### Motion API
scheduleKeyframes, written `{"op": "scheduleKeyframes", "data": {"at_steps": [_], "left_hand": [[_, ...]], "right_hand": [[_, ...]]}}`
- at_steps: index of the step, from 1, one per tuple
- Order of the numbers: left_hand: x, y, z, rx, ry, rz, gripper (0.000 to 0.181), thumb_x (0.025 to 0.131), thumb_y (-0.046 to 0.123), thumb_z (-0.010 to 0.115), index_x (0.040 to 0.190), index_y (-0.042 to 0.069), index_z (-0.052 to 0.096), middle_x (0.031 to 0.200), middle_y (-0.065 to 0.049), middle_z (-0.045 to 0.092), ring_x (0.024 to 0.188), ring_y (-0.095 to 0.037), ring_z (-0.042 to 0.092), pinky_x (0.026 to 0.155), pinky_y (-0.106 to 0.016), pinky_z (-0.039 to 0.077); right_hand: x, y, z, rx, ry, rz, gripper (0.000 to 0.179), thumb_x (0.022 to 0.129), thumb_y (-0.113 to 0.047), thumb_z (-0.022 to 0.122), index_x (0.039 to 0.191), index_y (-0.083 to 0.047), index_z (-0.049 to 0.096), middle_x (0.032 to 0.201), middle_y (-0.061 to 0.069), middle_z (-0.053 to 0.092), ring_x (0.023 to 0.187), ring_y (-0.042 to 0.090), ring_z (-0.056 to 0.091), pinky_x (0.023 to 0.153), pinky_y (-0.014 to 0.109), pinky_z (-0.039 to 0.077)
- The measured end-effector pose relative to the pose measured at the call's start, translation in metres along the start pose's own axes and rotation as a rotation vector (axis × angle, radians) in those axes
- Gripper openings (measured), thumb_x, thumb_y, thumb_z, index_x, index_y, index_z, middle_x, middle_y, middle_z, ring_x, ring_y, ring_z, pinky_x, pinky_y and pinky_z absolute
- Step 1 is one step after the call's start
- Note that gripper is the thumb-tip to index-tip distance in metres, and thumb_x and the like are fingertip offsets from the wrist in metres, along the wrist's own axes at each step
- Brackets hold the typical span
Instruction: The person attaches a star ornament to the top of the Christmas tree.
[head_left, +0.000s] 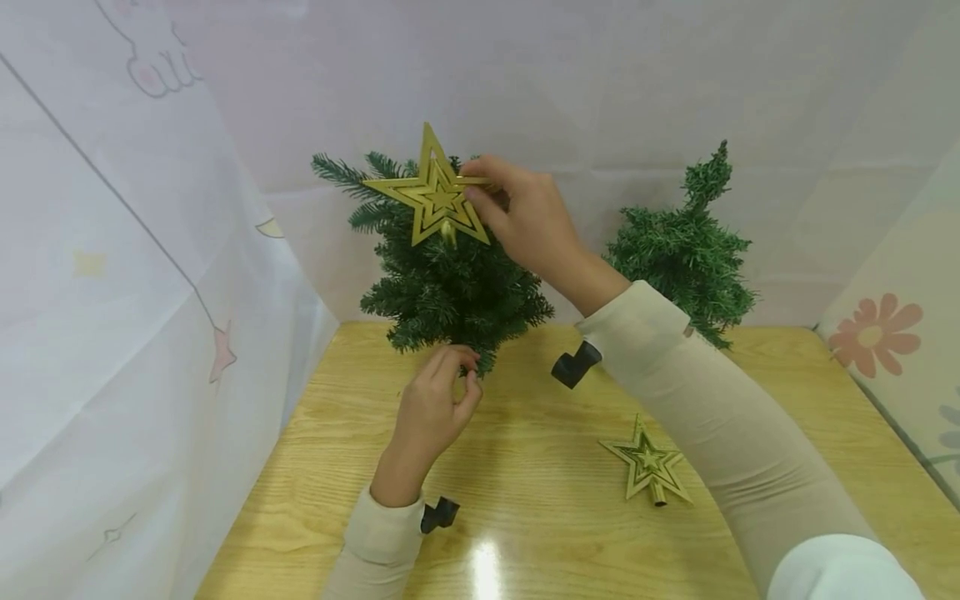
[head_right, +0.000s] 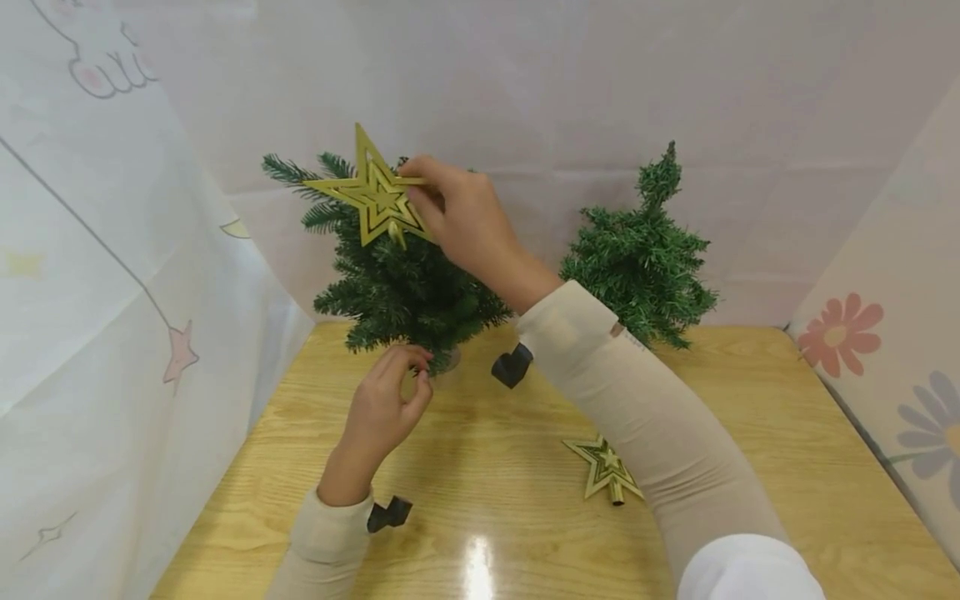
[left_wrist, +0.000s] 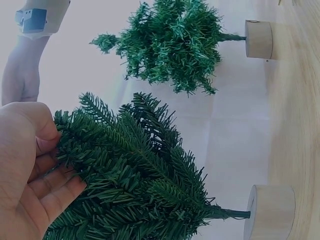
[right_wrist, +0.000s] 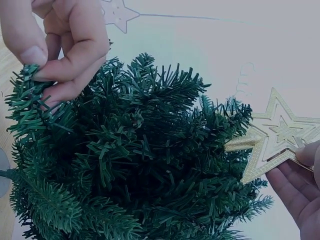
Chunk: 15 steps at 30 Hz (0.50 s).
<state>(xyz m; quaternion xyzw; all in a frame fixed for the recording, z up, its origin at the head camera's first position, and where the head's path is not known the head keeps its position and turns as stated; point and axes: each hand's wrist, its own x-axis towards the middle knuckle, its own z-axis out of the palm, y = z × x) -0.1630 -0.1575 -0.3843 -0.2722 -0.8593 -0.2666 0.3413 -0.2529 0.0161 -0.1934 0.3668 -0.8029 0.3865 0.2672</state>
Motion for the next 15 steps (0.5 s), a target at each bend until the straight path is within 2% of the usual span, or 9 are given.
{"op": "scheduleKeyframes", "data": {"at_steps": [4, 10, 15], "left_hand": [[-0.0002, -0.0001, 0.0004, 0.004, -0.001, -0.001, 0.010, 0.095, 0.012, 0.052, 0.099, 0.007, 0.060, 0.110, -0.006, 0.063, 0.095, -0.021, 0.063, 0.062, -0.030, 0.052], [0.0006, 0.0010, -0.0002, 0.012, 0.010, 0.007, 0.008, 0.093, 0.011, 0.055, 0.098, 0.007, 0.060, 0.110, -0.006, 0.064, 0.092, -0.021, 0.064, 0.056, -0.027, 0.049], [0.0014, 0.0014, 0.0004, 0.010, 0.006, 0.015, 0.007, 0.093, 0.010, 0.055, 0.097, 0.007, 0.060, 0.109, -0.007, 0.064, 0.094, -0.022, 0.063, 0.063, -0.030, 0.053]], "right_hand": [[0.0001, 0.0001, -0.0011, 0.014, -0.018, 0.031, 0.026, 0.100, -0.020, 0.058, 0.124, -0.012, 0.065, 0.111, 0.005, 0.071, 0.082, 0.009, 0.067, 0.062, 0.026, 0.049], [0.0004, 0.0000, -0.0019, 0.016, -0.044, 0.054, 0.023, 0.099, -0.021, 0.058, 0.121, -0.015, 0.065, 0.109, 0.002, 0.071, 0.078, 0.007, 0.066, 0.059, 0.027, 0.047], [0.0002, -0.0003, -0.0019, 0.034, -0.045, 0.068, 0.024, 0.099, -0.023, 0.058, 0.122, -0.016, 0.065, 0.107, 0.002, 0.071, 0.079, 0.007, 0.067, 0.060, 0.027, 0.048]]}}
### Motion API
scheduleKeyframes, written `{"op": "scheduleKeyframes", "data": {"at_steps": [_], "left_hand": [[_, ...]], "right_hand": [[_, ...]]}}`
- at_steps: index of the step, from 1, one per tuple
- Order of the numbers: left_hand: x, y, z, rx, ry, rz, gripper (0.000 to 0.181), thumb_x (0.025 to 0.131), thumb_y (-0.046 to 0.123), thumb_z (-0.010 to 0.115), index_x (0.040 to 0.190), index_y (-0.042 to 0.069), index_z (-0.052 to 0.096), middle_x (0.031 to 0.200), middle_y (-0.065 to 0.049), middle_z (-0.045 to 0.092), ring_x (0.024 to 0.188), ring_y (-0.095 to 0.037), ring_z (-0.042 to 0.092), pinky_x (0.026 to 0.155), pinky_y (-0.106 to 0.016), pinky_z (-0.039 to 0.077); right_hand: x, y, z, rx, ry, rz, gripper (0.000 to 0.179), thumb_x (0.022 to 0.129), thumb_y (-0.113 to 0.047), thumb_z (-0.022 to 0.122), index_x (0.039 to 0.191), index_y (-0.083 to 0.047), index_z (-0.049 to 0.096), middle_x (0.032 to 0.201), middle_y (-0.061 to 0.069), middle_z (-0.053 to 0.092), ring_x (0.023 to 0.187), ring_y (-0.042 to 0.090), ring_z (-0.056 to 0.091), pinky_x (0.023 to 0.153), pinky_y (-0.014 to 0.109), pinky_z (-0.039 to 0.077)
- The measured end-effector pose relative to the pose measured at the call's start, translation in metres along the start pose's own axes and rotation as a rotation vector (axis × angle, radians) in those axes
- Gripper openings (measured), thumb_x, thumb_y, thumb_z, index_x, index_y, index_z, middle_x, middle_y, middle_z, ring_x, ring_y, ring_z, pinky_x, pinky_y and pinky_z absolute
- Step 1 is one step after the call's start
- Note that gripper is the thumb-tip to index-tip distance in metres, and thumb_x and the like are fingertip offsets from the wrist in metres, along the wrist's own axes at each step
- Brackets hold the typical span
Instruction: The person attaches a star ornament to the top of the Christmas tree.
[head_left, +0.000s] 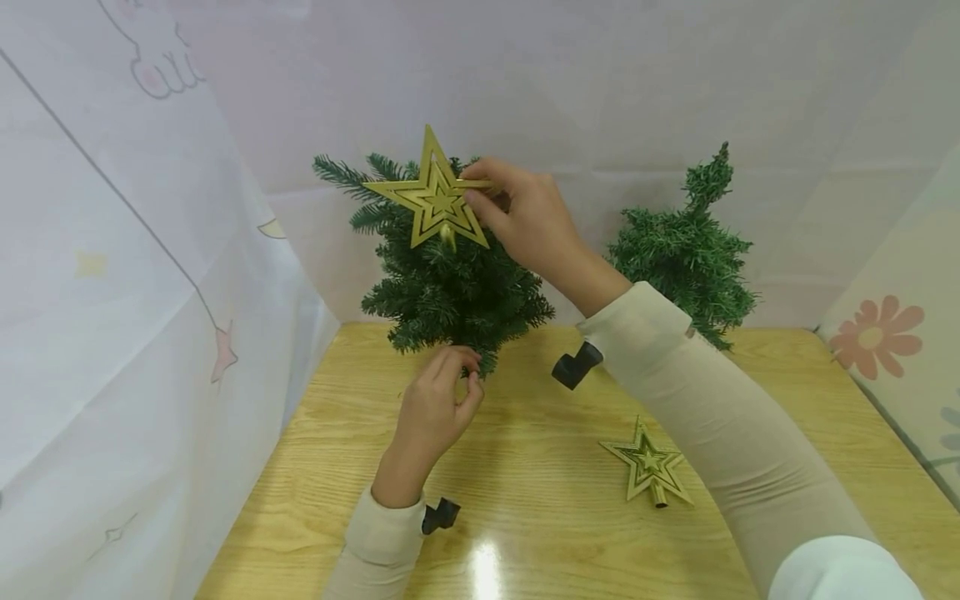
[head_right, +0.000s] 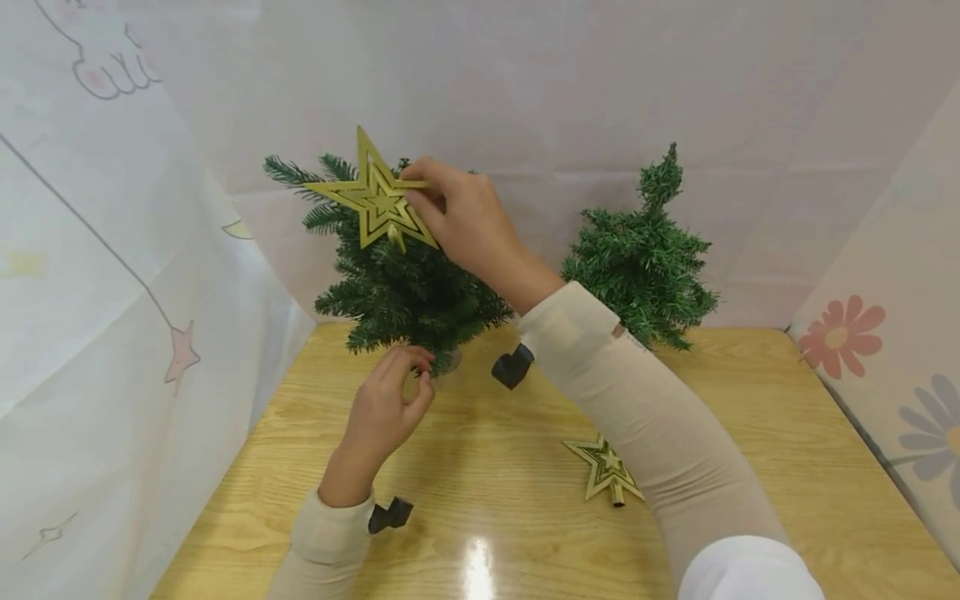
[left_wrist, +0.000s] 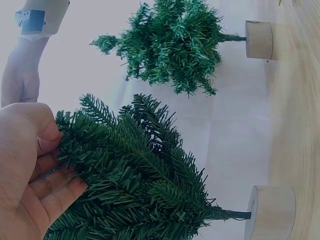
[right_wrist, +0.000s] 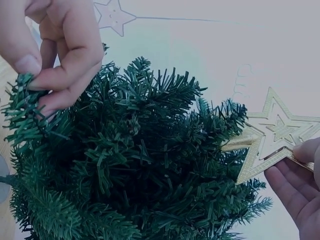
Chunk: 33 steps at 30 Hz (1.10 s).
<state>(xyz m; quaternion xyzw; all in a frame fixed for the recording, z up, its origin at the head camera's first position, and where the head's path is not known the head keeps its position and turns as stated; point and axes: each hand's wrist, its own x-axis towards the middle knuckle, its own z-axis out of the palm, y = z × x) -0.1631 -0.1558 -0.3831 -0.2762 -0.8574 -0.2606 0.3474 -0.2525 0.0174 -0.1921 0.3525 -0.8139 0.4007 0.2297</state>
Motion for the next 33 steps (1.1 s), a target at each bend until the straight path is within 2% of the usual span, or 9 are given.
{"op": "scheduleKeyframes", "data": {"at_steps": [4, 10, 18, 24, 28, 30, 33], "left_hand": [[0.000, -0.001, 0.000, -0.004, -0.013, -0.003, 0.009, 0.094, 0.011, 0.052, 0.098, 0.007, 0.060, 0.108, -0.007, 0.064, 0.096, -0.022, 0.063, 0.069, -0.031, 0.054], [-0.001, -0.002, -0.001, -0.003, -0.017, -0.011, 0.010, 0.094, 0.011, 0.052, 0.098, 0.007, 0.060, 0.108, -0.007, 0.064, 0.094, -0.022, 0.063, 0.064, -0.031, 0.053], [0.001, -0.001, -0.002, -0.008, -0.020, -0.008, 0.010, 0.094, 0.012, 0.052, 0.098, 0.008, 0.061, 0.108, -0.006, 0.064, 0.096, -0.022, 0.063, 0.066, -0.031, 0.054], [0.002, -0.001, -0.003, -0.009, -0.023, -0.004, 0.010, 0.095, 0.012, 0.052, 0.097, 0.008, 0.061, 0.107, -0.006, 0.064, 0.096, -0.021, 0.063, 0.067, -0.031, 0.054], [0.002, -0.001, -0.004, -0.013, -0.020, -0.002, 0.010, 0.094, 0.012, 0.052, 0.097, 0.008, 0.061, 0.107, -0.006, 0.064, 0.097, -0.021, 0.063, 0.068, -0.032, 0.055], [0.002, -0.001, -0.004, -0.017, -0.020, -0.002, 0.010, 0.094, 0.012, 0.052, 0.097, 0.008, 0.061, 0.107, -0.006, 0.064, 0.097, -0.021, 0.063, 0.068, -0.032, 0.055], [0.003, -0.001, -0.004, -0.019, -0.021, -0.005, 0.010, 0.094, 0.012, 0.052, 0.098, 0.008, 0.061, 0.107, -0.006, 0.064, 0.097, -0.021, 0.063, 0.069, -0.032, 0.055]], "right_hand": [[0.000, 0.000, 0.001, 0.025, 0.012, 0.004, 0.025, 0.099, -0.025, 0.059, 0.121, -0.015, 0.065, 0.109, 0.001, 0.071, 0.082, 0.008, 0.068, 0.067, 0.025, 0.052], [-0.001, 0.001, 0.002, 0.073, 0.035, 0.018, 0.028, 0.095, -0.026, 0.065, 0.120, -0.014, 0.065, 0.110, -0.001, 0.070, 0.087, 0.006, 0.068, 0.075, 0.024, 0.053], [-0.001, 0.006, 0.004, 0.181, 0.049, 0.062, 0.037, 0.094, -0.027, 0.067, 0.130, -0.020, 0.059, 0.114, -0.004, 0.067, 0.089, 0.007, 0.067, 0.070, 0.026, 0.053], [-0.003, 0.011, 0.007, 0.329, 0.071, 0.089, 0.057, 0.093, -0.022, 0.068, 0.143, -0.024, 0.041, 0.104, -0.002, 0.069, 0.088, 0.007, 0.067, 0.074, 0.029, 0.053], [-0.003, 0.014, 0.009, 0.461, 0.093, 0.119, 0.067, 0.093, -0.019, 0.069, 0.148, -0.025, 0.031, 0.102, 0.004, 0.071, 0.090, 0.014, 0.068, 0.071, 0.032, 0.050], [-0.003, 0.015, 0.010, 0.534, 0.106, 0.138, 0.068, 0.093, -0.016, 0.068, 0.148, -0.023, 0.030, 0.101, 0.009, 0.071, 0.090, 0.019, 0.068, 0.068, 0.033, 0.047], [-0.003, 0.011, 0.010, 0.606, 0.111, 0.147, 0.059, 0.094, -0.011, 0.066, 0.144, -0.013, 0.035, 0.102, 0.015, 0.070, 0.092, 0.024, 0.067, 0.067, 0.034, 0.045]]}}
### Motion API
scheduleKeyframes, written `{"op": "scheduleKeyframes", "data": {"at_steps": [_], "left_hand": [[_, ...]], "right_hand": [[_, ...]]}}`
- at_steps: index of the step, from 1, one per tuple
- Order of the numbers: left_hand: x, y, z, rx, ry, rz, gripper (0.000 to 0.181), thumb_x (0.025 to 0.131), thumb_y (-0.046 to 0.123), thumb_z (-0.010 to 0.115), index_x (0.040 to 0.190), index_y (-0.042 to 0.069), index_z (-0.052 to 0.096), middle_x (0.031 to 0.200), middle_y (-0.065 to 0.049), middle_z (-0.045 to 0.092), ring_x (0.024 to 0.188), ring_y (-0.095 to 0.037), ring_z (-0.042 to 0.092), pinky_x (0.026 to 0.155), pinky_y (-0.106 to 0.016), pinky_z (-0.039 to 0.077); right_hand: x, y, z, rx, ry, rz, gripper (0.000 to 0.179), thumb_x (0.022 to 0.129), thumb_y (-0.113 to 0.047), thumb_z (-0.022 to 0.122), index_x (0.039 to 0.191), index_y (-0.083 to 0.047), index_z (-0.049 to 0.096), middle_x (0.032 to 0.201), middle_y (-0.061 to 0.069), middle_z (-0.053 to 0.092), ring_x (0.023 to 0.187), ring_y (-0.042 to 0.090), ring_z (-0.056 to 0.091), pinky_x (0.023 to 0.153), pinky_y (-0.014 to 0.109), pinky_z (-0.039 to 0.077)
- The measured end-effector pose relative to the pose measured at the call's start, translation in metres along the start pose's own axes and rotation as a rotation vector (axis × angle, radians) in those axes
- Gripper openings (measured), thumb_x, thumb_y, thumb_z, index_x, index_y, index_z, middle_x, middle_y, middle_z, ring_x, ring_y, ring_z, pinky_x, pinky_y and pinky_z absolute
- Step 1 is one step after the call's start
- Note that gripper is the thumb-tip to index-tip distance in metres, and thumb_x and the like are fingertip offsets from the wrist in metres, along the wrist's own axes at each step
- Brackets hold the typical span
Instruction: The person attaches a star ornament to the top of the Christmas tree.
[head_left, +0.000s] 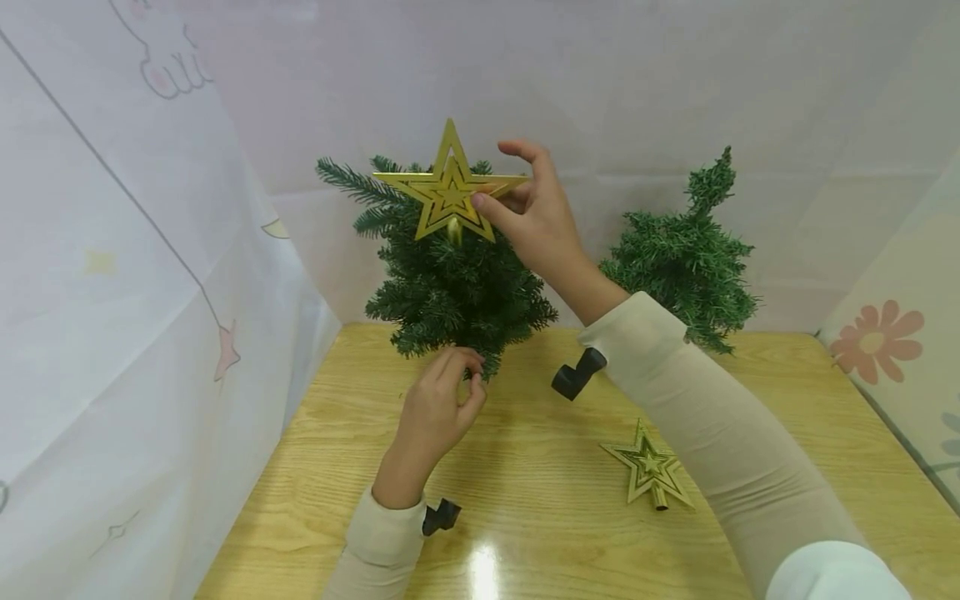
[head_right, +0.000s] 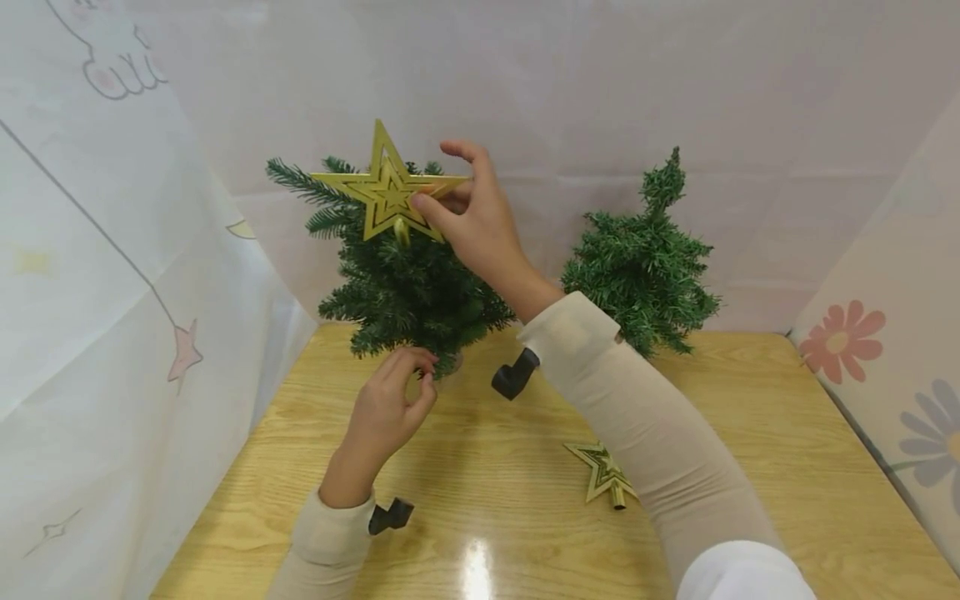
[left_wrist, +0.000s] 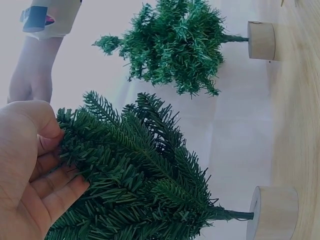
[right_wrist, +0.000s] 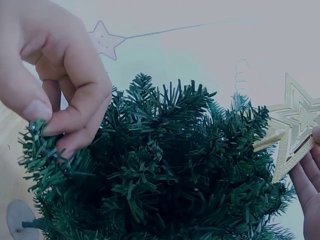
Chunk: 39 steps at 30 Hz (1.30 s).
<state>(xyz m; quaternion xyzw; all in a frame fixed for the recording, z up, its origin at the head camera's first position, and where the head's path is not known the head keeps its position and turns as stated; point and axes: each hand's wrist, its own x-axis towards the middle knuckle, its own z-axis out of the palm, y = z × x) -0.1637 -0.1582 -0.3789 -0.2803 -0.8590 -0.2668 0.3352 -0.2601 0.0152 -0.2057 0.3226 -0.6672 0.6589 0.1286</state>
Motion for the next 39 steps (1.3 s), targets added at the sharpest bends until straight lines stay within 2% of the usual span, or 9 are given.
{"op": "scheduleKeyframes", "data": {"at_steps": [4, 6, 10, 13, 20, 28, 35, 39], "left_hand": [[0.000, 0.001, 0.000, 0.002, 0.000, -0.001, 0.010, 0.094, 0.012, 0.052, 0.098, 0.008, 0.061, 0.107, -0.006, 0.064, 0.098, -0.021, 0.063, 0.069, -0.031, 0.055], [0.000, 0.001, 0.000, 0.003, 0.004, 0.002, 0.011, 0.094, 0.012, 0.052, 0.098, 0.008, 0.061, 0.107, -0.006, 0.064, 0.098, -0.021, 0.063, 0.068, -0.031, 0.055], [0.000, 0.002, 0.000, 0.007, 0.016, 0.011, 0.010, 0.094, 0.012, 0.053, 0.097, 0.008, 0.061, 0.106, -0.007, 0.064, 0.097, -0.021, 0.063, 0.068, -0.031, 0.055], [0.000, 0.003, 0.000, 0.010, 0.025, 0.017, 0.008, 0.093, 0.011, 0.054, 0.097, 0.008, 0.061, 0.106, -0.007, 0.064, 0.097, -0.022, 0.063, 0.067, -0.031, 0.055], [-0.001, 0.002, 0.001, 0.016, 0.031, 0.023, 0.008, 0.092, 0.010, 0.055, 0.097, 0.007, 0.060, 0.106, -0.006, 0.064, 0.096, -0.022, 0.063, 0.066, -0.031, 0.054], [-0.002, 0.002, 0.002, 0.036, 0.029, 0.018, 0.008, 0.092, 0.008, 0.056, 0.097, 0.006, 0.061, 0.107, -0.008, 0.064, 0.098, -0.023, 0.063, 0.067, -0.031, 0.055], [-0.003, 0.002, 0.002, 0.032, 0.026, 0.013, 0.008, 0.091, 0.008, 0.056, 0.097, 0.006, 0.061, 0.107, -0.008, 0.064, 0.097, -0.023, 0.063, 0.064, -0.030, 0.054], [-0.003, 0.003, 0.002, 0.030, 0.022, 0.010, 0.008, 0.092, 0.009, 0.055, 0.097, 0.007, 0.061, 0.107, -0.007, 0.064, 0.096, -0.022, 0.063, 0.063, -0.029, 0.053]], "right_hand": [[-0.005, -0.014, 0.003, 0.057, -0.013, 0.020, 0.037, 0.095, -0.004, 0.062, 0.129, -0.001, 0.049, 0.109, 0.018, 0.066, 0.101, 0.024, 0.066, 0.083, 0.032, 0.052], [-0.008, -0.021, 0.005, 0.068, -0.017, 0.023, 0.028, 0.095, -0.002, 0.061, 0.122, 0.001, 0.053, 0.112, 0.019, 0.065, 0.105, 0.024, 0.066, 0.091, 0.034, 0.051], [-0.010, -0.024, 0.006, 0.041, -0.019, 0.012, 0.020, 0.097, -0.001, 0.058, 0.116, 0.002, 0.054, 0.113, 0.019, 0.064, 0.107, 0.024, 0.065, 0.093, 0.034, 0.050], [-0.009, -0.021, 0.005, 0.014, -0.019, 0.015, 0.018, 0.097, -0.003, 0.058, 0.115, 0.002, 0.055, 0.112, 0.018, 0.064, 0.106, 0.023, 0.065, 0.093, 0.033, 0.050], [-0.001, 0.002, 0.002, -0.019, -0.035, -0.009, 0.024, 0.097, -0.010, 0.061, 0.119, -0.002, 0.057, 0.112, 0.012, 0.063, 0.105, 0.020, 0.064, 0.091, 0.033, 0.051], [0.001, 0.004, 0.003, -0.138, -0.068, -0.051, 0.024, 0.097, -0.016, 0.061, 0.119, -0.005, 0.059, 0.109, 0.008, 0.065, 0.098, 0.016, 0.065, 0.082, 0.032, 0.052], [0.001, -0.001, 0.000, -0.184, -0.098, 0.015, 0.027, 0.098, -0.023, 0.060, 0.122, -0.011, 0.057, 0.106, 0.004, 0.065, 0.088, 0.017, 0.063, 0.067, 0.032, 0.045], [0.003, -0.002, -0.002, -0.188, -0.120, 0.054, 0.029, 0.099, -0.024, 0.059, 0.124, -0.011, 0.054, 0.106, 0.005, 0.063, 0.086, 0.020, 0.059, 0.066, 0.034, 0.044]]}}
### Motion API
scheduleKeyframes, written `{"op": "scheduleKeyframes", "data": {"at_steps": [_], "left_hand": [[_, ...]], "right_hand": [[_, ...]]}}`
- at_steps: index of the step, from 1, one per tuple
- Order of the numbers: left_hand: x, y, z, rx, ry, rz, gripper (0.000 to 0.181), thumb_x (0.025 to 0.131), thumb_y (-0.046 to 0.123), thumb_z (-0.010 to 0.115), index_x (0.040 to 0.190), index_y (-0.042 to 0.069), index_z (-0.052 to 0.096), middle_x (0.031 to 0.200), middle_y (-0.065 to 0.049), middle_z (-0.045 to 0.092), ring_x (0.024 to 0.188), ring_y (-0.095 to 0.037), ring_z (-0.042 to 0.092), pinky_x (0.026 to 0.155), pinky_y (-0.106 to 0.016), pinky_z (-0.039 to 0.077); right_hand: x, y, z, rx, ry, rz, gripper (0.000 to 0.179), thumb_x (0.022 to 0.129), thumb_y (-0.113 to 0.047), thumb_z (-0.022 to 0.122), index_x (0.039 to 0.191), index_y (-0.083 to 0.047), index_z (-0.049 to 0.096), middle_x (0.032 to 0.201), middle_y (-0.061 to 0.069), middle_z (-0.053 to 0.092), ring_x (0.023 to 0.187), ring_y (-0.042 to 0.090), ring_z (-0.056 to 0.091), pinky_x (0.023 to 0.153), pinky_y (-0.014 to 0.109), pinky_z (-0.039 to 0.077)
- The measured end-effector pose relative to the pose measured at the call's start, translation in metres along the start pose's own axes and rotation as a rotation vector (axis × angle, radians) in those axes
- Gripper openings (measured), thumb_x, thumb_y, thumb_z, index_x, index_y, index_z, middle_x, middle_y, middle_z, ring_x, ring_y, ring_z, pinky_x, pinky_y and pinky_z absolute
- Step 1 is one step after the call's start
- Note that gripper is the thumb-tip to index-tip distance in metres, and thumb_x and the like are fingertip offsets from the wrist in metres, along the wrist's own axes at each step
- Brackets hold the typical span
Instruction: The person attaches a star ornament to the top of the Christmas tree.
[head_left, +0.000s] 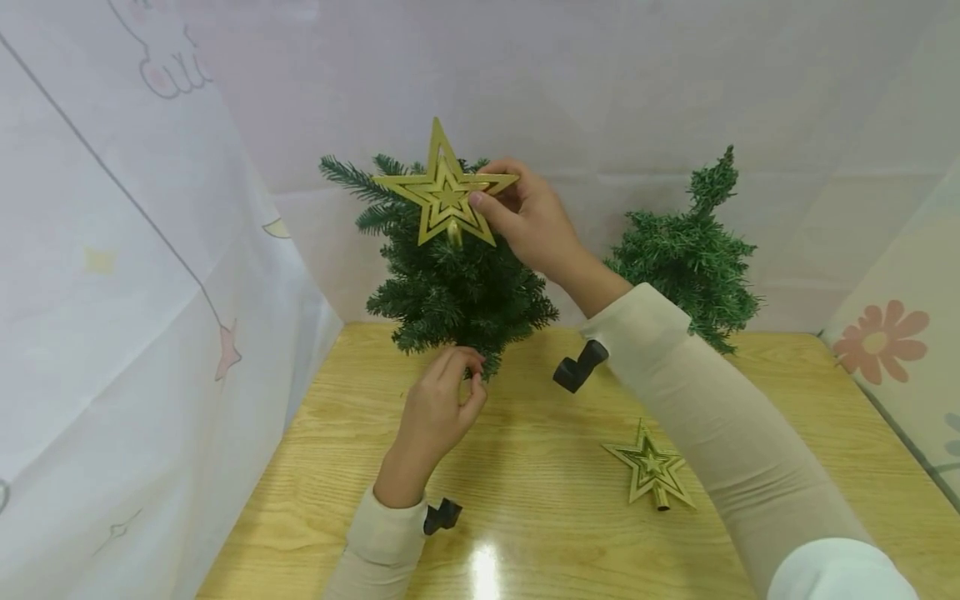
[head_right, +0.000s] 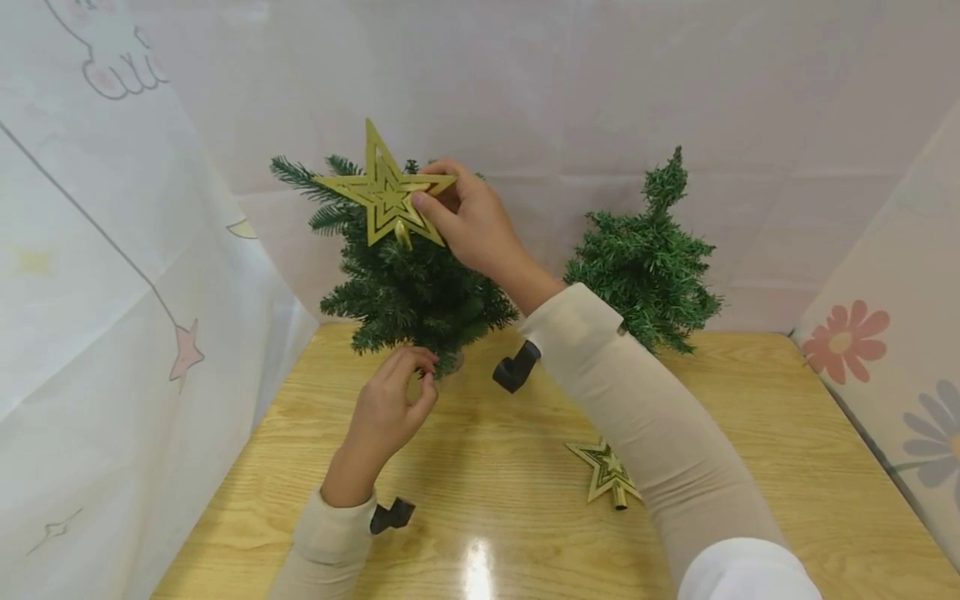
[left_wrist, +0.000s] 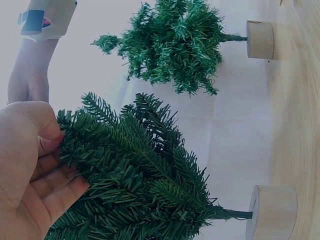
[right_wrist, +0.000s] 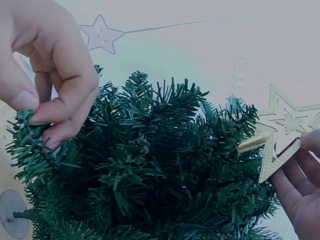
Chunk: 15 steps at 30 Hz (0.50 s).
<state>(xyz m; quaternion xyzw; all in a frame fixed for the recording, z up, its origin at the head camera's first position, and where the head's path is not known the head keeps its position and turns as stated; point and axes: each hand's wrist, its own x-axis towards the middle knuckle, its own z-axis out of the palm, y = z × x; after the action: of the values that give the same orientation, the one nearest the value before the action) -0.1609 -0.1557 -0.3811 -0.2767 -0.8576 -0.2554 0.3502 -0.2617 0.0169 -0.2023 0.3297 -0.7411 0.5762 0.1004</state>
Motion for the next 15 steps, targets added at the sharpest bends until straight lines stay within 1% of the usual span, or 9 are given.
{"op": "scheduleKeyframes", "data": {"at_steps": [3, 6, 9, 12, 15], "left_hand": [[0.0005, 0.0007, 0.0001, -0.002, -0.002, 0.002, 0.008, 0.092, 0.009, 0.055, 0.097, 0.008, 0.060, 0.107, -0.006, 0.064, 0.096, -0.022, 0.063, 0.063, -0.030, 0.053], [0.0007, 0.0012, 0.0004, -0.002, -0.006, 0.001, 0.008, 0.092, 0.010, 0.054, 0.097, 0.008, 0.060, 0.107, -0.006, 0.063, 0.096, -0.022, 0.063, 0.064, -0.030, 0.053], [0.0008, 0.0015, 0.0005, -0.001, -0.016, -0.005, 0.008, 0.093, 0.011, 0.053, 0.097, 0.008, 0.060, 0.108, -0.007, 0.063, 0.096, -0.022, 0.063, 0.065, -0.030, 0.053], [0.0009, 0.0016, 0.0001, 0.005, -0.019, -0.005, 0.009, 0.094, 0.011, 0.052, 0.097, 0.008, 0.060, 0.107, -0.007, 0.063, 0.097, -0.022, 0.063, 0.067, -0.030, 0.054], [0.0004, 0.0016, -0.0002, 0.007, -0.019, 0.000, 0.008, 0.093, 0.010, 0.053, 0.097, 0.007, 0.060, 0.107, -0.007, 0.063, 0.097, -0.022, 0.063, 0.070, -0.031, 0.054]], "right_hand": [[0.0019, -0.0003, -0.0022, 0.005, -0.029, 0.030, 0.028, 0.100, -0.025, 0.056, 0.125, -0.011, 0.051, 0.109, 0.005, 0.062, 0.094, 0.017, 0.060, 0.074, 0.033, 0.048], [0.0034, -0.0003, -0.0046, 0.022, -0.070, 0.032, 0.027, 0.102, -0.023, 0.053, 0.124, -0.009, 0.049, 0.113, 0.005, 0.062, 0.101, 0.015, 0.058, 0.082, 0.033, 0.048], [0.0045, -0.0002, -0.0069, 0.041, -0.106, 0.034, 0.027, 0.103, -0.021, 0.049, 0.126, -0.007, 0.046, 0.117, 0.006, 0.060, 0.101, 0.017, 0.055, 0.085, 0.034, 0.048], [0.0054, -0.0006, -0.0078, 0.043, -0.131, 0.029, 0.027, 0.104, -0.020, 0.047, 0.127, -0.006, 0.045, 0.120, 0.006, 0.058, 0.099, 0.018, 0.053, 0.084, 0.034, 0.046], [0.0057, -0.0020, -0.0076, 0.029, -0.152, 0.013, 0.025, 0.104, -0.020, 0.046, 0.125, -0.006, 0.045, 0.116, 0.007, 0.058, 0.089, 0.020, 0.050, 0.076, 0.034, 0.043]]}}
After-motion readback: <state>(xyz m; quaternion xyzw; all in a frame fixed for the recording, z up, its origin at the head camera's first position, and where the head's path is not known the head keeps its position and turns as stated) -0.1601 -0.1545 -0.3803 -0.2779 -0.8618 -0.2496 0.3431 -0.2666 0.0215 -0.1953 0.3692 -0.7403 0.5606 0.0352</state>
